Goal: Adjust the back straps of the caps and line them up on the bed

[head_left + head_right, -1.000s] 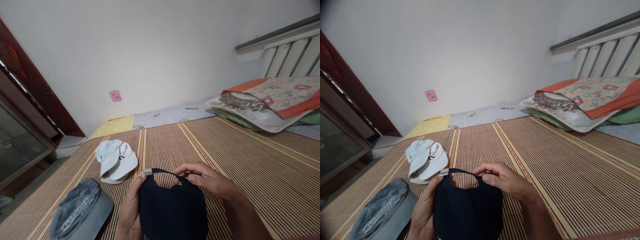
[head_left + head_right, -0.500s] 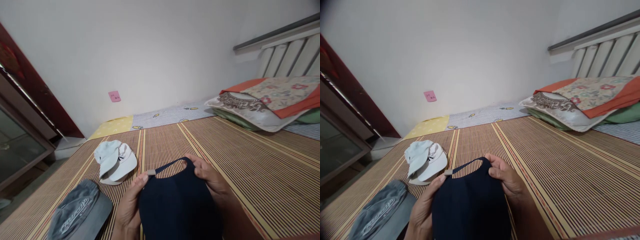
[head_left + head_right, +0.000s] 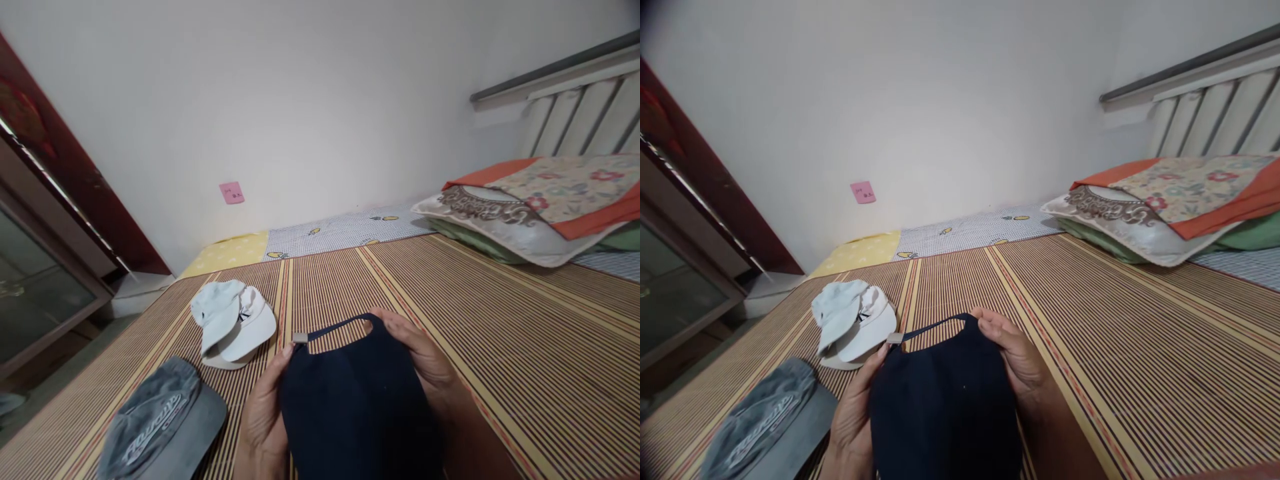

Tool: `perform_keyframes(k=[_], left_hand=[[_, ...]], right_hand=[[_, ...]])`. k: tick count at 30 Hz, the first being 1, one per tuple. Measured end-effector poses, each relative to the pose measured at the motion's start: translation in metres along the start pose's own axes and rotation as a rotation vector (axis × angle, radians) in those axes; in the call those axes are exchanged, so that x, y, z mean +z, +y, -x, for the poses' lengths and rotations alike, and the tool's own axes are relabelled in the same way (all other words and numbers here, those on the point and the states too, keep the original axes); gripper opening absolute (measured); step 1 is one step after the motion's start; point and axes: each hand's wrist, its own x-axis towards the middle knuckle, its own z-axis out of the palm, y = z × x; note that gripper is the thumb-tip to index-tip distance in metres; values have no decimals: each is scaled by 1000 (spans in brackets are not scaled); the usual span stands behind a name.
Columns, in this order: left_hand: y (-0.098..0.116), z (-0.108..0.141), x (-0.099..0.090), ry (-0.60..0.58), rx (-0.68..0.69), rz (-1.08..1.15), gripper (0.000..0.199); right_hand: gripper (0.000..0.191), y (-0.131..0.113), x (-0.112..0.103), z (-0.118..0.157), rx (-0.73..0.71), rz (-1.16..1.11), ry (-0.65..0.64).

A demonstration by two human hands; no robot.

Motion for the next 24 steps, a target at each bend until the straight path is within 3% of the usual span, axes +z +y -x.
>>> perform_keyframes(k=[10,15,20,24], left_hand=[[-3,2,8,155,20,8,30],[-2,3,10,171,25,0,30],[-1,3,12,217,114,-46,29],[-1,7,10,199,133,-64,27]], right_hand=[[29,2,-1,-3,16,-14,4],[24,2,4,-5,15,13,-73],[22,0,6,-4,3,40,-109],[19,-1,5,-2,-20,85,-86]])
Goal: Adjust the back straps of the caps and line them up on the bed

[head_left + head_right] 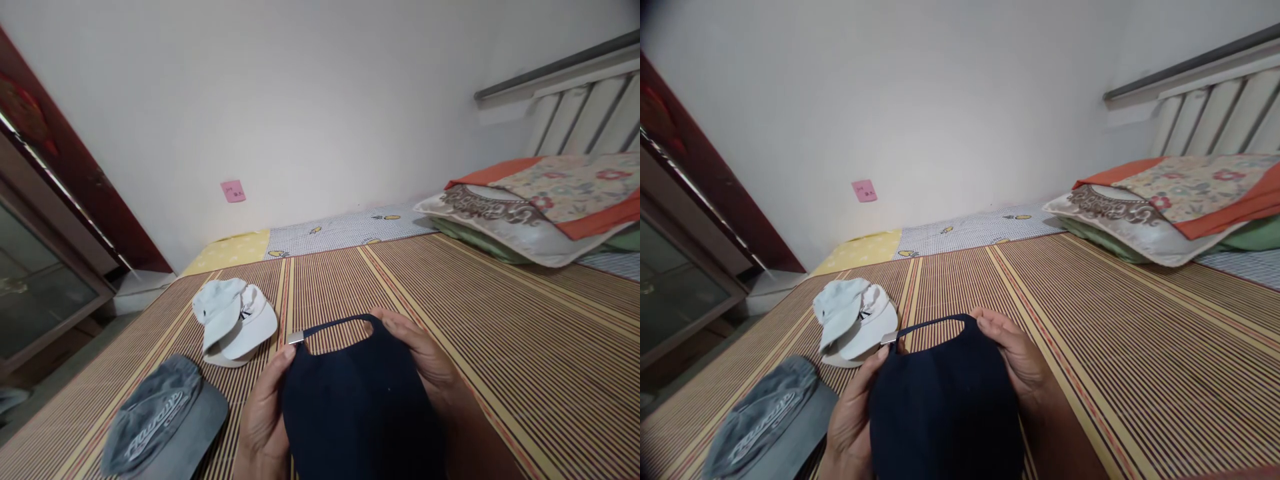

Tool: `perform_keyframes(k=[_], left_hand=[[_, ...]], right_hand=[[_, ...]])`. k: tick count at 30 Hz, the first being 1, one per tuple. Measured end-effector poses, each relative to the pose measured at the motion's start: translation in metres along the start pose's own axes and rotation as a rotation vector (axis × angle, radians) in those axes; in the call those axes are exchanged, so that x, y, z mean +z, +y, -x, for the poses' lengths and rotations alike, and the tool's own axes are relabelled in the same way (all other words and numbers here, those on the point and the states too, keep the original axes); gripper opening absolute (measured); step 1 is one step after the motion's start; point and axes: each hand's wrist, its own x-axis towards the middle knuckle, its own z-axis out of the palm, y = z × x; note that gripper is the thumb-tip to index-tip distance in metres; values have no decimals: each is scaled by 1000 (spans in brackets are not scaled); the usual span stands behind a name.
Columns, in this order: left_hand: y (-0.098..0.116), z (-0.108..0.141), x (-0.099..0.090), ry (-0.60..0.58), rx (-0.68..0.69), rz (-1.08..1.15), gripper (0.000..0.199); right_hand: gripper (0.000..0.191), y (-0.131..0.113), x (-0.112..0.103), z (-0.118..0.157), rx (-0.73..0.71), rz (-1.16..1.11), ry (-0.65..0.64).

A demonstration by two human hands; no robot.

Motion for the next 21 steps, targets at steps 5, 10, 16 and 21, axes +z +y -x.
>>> perform_keyframes(k=[5,10,16,21], left_hand=[[1,2,-5,-83,-12,-26,18],[2,-1,-9,-75,-5,4,18],[4,1,-2,-76,35,18,23],[5,10,6,-58,40,-135,14]], right_hand=[[21,1,-2,0,18,-11,-1],[20,1,-3,-3,38,-61,-3],[19,0,-3,2,34,0,18],[27,-15,7,13,53,160,-105]])
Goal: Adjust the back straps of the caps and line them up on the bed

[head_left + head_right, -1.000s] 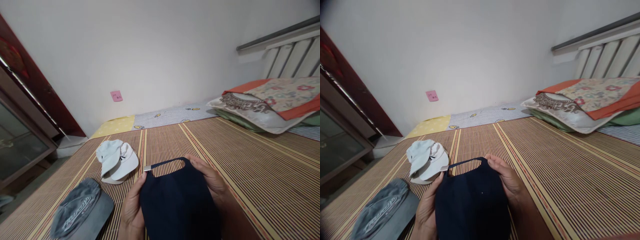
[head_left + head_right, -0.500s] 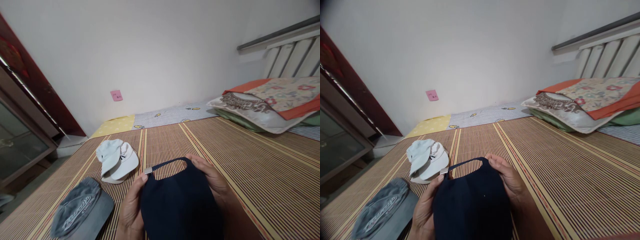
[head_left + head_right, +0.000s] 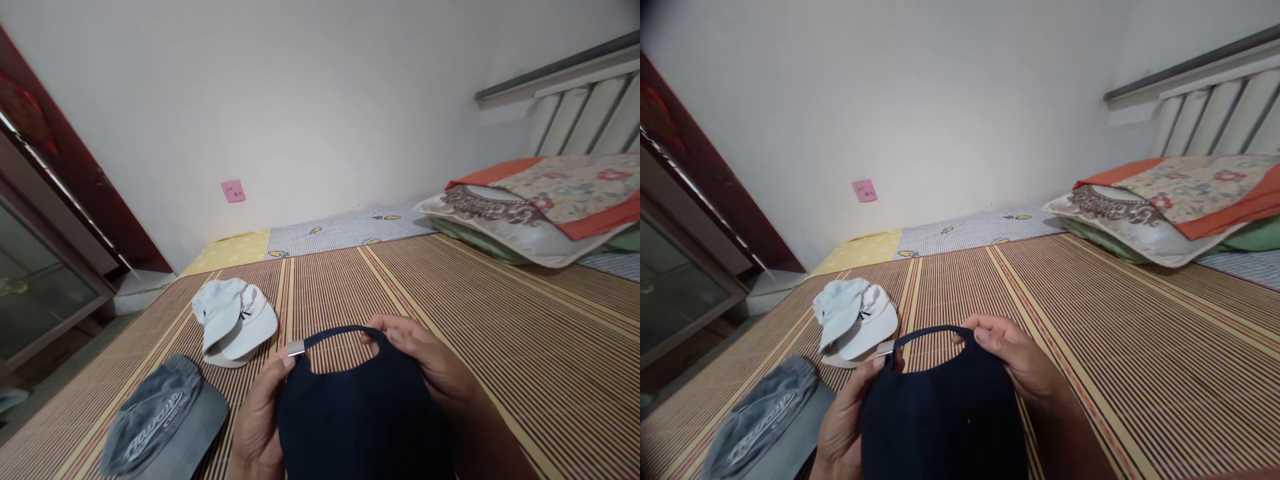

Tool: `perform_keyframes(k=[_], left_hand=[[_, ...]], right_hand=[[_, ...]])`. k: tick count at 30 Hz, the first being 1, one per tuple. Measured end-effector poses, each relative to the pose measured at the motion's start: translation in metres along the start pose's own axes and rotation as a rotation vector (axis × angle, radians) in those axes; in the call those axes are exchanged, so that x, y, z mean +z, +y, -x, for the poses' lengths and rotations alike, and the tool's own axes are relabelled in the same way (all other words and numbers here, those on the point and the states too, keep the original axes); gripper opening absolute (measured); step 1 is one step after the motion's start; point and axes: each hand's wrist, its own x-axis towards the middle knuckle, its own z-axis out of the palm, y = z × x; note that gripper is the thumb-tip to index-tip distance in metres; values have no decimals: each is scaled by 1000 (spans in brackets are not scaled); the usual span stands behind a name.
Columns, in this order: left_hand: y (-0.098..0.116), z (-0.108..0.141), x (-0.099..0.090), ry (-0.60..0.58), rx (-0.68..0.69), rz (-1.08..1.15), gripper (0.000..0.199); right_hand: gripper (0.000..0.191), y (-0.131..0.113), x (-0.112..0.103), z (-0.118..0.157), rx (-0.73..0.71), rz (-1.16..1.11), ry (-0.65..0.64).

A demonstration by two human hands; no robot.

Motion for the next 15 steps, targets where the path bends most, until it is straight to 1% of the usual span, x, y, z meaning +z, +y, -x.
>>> perform_keyframes(k=[2,4,6,11,15], left_hand=[[-1,1,-1,-12,-21,-44,12],[-3,0,-3,-34,-38,-74,15],[-5,-1,-4,-41,-51,-97,17],[-7,0,1,-64,-48,-84,17],[-6,4,3,-16,-44,-33,17]], right_hand=[[27,-9,5,5,29,65,-72],[27,-16,9,8,45,89,-141],[26,-20,11,10,48,88,-177],[28,-15,7,5,26,107,-156],[28,-8,5,-1,-10,86,-83]])
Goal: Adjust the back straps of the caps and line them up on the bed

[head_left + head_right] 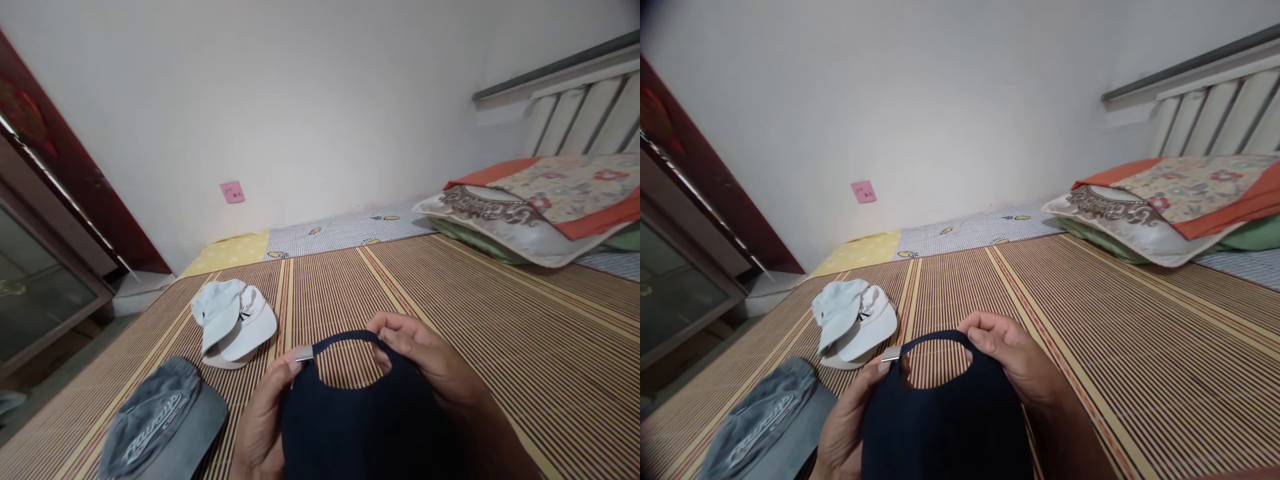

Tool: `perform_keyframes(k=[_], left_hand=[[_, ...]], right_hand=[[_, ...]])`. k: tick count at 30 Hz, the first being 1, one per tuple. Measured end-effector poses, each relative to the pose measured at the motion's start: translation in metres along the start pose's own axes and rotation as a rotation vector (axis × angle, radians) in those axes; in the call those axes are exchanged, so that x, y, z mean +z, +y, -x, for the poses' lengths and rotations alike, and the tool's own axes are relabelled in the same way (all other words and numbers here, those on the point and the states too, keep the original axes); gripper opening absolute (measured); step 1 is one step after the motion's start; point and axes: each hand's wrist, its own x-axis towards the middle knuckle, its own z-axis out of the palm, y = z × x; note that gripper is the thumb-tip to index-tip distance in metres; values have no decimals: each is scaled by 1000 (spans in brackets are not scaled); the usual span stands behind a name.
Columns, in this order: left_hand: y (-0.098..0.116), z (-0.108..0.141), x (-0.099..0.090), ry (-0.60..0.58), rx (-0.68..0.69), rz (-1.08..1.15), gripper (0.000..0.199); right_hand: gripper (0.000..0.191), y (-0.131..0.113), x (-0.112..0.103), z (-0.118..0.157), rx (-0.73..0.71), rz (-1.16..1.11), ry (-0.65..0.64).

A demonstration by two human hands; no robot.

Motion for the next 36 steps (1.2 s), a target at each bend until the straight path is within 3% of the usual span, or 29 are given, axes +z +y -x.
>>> perform_keyframes(k=[10,14,16,19,25,32,36], left_hand=[[5,4,2,-3,-32,151,16],[5,5,1,-83,-66,186,20],[5,5,0,-92,-68,168,16],[3,1,-1,-16,-3,101,10],[1,-8,-7,44,72,-23,24],[4,-10,-5,1,57,-55,9],[4,-3,0,-25,28,-41,14]], right_hand=[[26,-3,8,3,30,-28,12],[26,-3,10,3,39,-30,14],[26,-2,10,3,37,-29,4],[27,-1,10,2,37,-30,-9],[26,2,8,0,39,-32,-39],[24,8,4,-4,22,-44,-60],[24,5,6,-3,26,-39,-57]])
